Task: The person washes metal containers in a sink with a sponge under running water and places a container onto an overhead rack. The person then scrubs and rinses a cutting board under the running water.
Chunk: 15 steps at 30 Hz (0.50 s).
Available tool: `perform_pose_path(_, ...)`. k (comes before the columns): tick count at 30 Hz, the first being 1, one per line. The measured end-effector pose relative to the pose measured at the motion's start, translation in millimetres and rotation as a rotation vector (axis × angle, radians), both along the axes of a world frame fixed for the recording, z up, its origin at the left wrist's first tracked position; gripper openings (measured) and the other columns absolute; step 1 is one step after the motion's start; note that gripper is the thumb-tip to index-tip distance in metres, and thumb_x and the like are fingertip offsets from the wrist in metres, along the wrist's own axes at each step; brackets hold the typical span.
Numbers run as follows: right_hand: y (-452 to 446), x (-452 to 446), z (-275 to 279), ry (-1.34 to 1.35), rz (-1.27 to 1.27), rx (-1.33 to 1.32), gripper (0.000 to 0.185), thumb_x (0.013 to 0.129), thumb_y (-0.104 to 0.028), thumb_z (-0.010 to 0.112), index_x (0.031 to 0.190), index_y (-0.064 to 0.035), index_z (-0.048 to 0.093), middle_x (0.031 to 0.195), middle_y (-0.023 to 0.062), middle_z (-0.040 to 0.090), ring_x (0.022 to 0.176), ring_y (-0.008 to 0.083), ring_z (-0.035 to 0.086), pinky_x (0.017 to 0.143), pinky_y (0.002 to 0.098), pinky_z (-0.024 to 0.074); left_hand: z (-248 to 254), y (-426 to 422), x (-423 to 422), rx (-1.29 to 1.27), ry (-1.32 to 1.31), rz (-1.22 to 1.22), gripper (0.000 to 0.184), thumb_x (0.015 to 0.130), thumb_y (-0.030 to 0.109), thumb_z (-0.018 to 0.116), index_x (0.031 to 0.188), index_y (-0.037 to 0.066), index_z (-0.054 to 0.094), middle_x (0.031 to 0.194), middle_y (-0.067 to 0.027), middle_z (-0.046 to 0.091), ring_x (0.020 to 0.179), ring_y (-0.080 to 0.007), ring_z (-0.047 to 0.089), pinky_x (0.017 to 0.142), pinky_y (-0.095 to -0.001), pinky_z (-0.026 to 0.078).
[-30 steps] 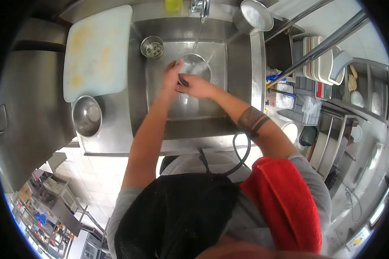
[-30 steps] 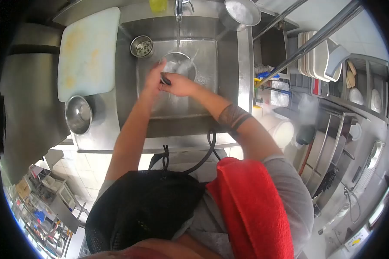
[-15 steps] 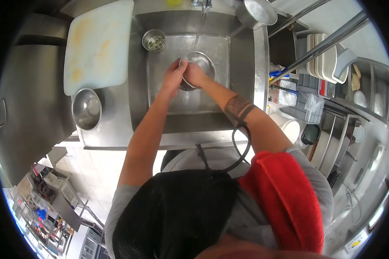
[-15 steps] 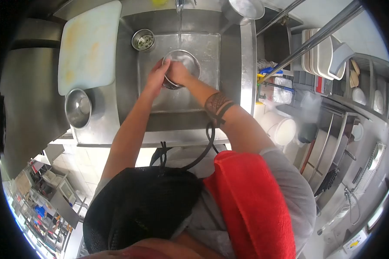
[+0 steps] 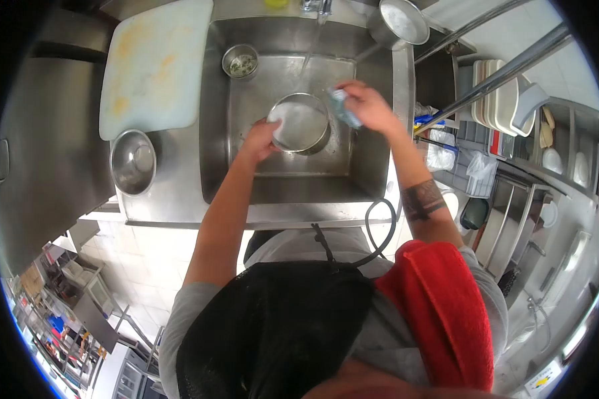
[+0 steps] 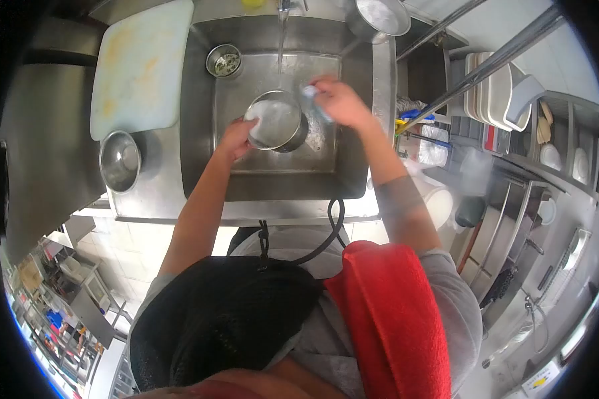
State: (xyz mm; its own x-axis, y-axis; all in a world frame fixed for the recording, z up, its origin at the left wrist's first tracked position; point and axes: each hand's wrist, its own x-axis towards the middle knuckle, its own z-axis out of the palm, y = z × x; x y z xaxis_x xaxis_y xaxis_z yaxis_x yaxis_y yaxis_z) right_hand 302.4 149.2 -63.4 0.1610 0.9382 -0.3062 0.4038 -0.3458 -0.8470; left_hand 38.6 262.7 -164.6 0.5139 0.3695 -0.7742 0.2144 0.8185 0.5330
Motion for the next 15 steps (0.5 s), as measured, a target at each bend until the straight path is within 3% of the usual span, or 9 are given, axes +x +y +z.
perform_pose_path(3, 4.1, -34.8, -54.7, -0.233, -0.272, -0.11, 0.034, 0.095, -0.027, 0.057, 0.122, -0.0056, 0.061, 0.119, 0.0145, 0.066, 0.106, 0.0271, 0.064, 0.093, 0.0364, 0.0493, 9.4, -5.3, 15.4, 0.026, -0.005, -0.094, 0.047, 0.098, 0.021, 0.06, 0.138, 0.0, 0.048, 0.125, -0.0156, 0.063, 0.107, -0.032, 0.066, 0.086, -0.0471, 0.057)
perform_pose_path(5, 13.5, -43.3, -63.3, 0.382, -0.367, -0.16, 0.036, 0.098, -0.029, 0.052, 0.125, -0.0059, 0.06, 0.119, 0.0151, 0.067, 0.109, 0.0282, 0.063, 0.096, 0.039, 0.0489, -8.7, -14.6, 12.8, 0.09, -0.157, -0.255, 0.045, 0.095, 0.018, 0.062, 0.135, 0.001, 0.052, 0.124, -0.0149, 0.063, 0.108, -0.0278, 0.066, 0.09, -0.0424, 0.056)
perform_pose_path(6, 13.4, -47.1, -71.0, 0.391, -0.37, -0.165, 0.036, 0.098, -0.029, 0.052, 0.125, -0.0059, 0.06, 0.119, 0.0151, 0.067, 0.109, 0.0282, 0.063, 0.096, 0.039, 0.0489, -32.4, -14.9, 9.1, 0.086, -0.148, -0.257, 0.045, 0.095, 0.018, 0.062, 0.135, 0.001, 0.052, 0.124, -0.0149, 0.063, 0.108, -0.0278, 0.066, 0.09, -0.0424, 0.056)
perform_pose_path(8, 9.9, -55.8, -90.7, 1.249, -0.533, -0.464, 0.041, 0.1, -0.032, 0.047, 0.128, -0.005, 0.059, 0.125, 0.0132, 0.065, 0.113, 0.0278, 0.062, 0.102, 0.0417, 0.0463, -94.5, -11.4, 1.4, 0.143, -0.502, -0.27, 0.035, 0.092, 0.011, 0.061, 0.125, -0.002, 0.058, 0.114, -0.011, 0.067, 0.094, -0.0215, 0.068, 0.08, -0.0383, 0.059)
perform_pose_path(9, 8.8, -64.2, -94.4, 1.249, -0.53, -0.464, 0.041, 0.1, -0.032, 0.047, 0.128, -0.005, 0.059, 0.125, 0.0132, 0.065, 0.113, 0.0278, 0.062, 0.102, 0.0417, 0.0463, -110.6, -16.0, 3.3, 0.145, -0.501, -0.269, 0.035, 0.092, 0.011, 0.061, 0.125, -0.002, 0.058, 0.114, -0.011, 0.067, 0.094, -0.0215, 0.068, 0.08, -0.0383, 0.059)
perform_pose_path(11, -1.2, -94.6, -98.1, 1.58, -0.853, -0.281, 0.045, 0.102, -0.037, 0.046, 0.129, -0.0031, 0.058, 0.13, 0.0126, 0.061, 0.115, 0.029, 0.06, 0.106, 0.0471, 0.0438, -137.9, -31.9, 11.9, -0.044, -0.46, 0.357, 0.031, 0.095, 0.017, 0.057, 0.119, 0.001, 0.063, 0.108, -0.0094, 0.069, 0.09, -0.0209, 0.067, 0.077, -0.0372, 0.057)
perform_pose_path(13, 1.1, -125.5, -111.1, 1.426, -1.333, -0.153, 0.045, 0.105, -0.043, 0.039, 0.132, -0.0114, 0.055, 0.128, 0.0129, 0.059, 0.11, 0.0337, 0.059, 0.101, 0.06, 0.0423, -160.3, -25.7, 25.1, 0.127, -0.327, 0.386, 0.033, 0.094, 0.026, 0.058, 0.111, 0.0, 0.067, 0.104, -0.0112, 0.07, 0.089, -0.0246, 0.068, 0.077, -0.0396, 0.057)
perform_pose_path(14, 1.3, -130.0, -110.8, 1.408, -1.32, -0.155, 0.042, 0.106, -0.044, 0.038, 0.127, -0.0121, 0.055, 0.125, 0.0112, 0.058, 0.105, 0.0304, 0.058, 0.098, 0.0596, 0.0444, -170.4, -22.5, 31.7, 0.209, -0.251, 0.397, 0.036, 0.094, 0.031, 0.058, 0.106, -0.001, 0.069, 0.102, -0.0121, 0.071, 0.089, -0.0264, 0.068, 0.077, -0.0408, 0.056)
perform_pose_path(15, 3.6, -128.6, -113.3, 1.39, -1.299, -0.152, 0.04, 0.106, -0.045, 0.038, 0.123, -0.0129, 0.055, 0.122, 0.0095, 0.056, 0.1, 0.0271, 0.056, 0.094, 0.0592, 0.0464, -143.7, -11.3, 44.9, -0.111, -0.314, 0.67, 0.035, 0.09, 0.03, 0.064, 0.102, -0.003, 0.069, 0.1, -0.0153, 0.072, 0.089, -0.0301, 0.07, 0.078, -0.0423, 0.056)
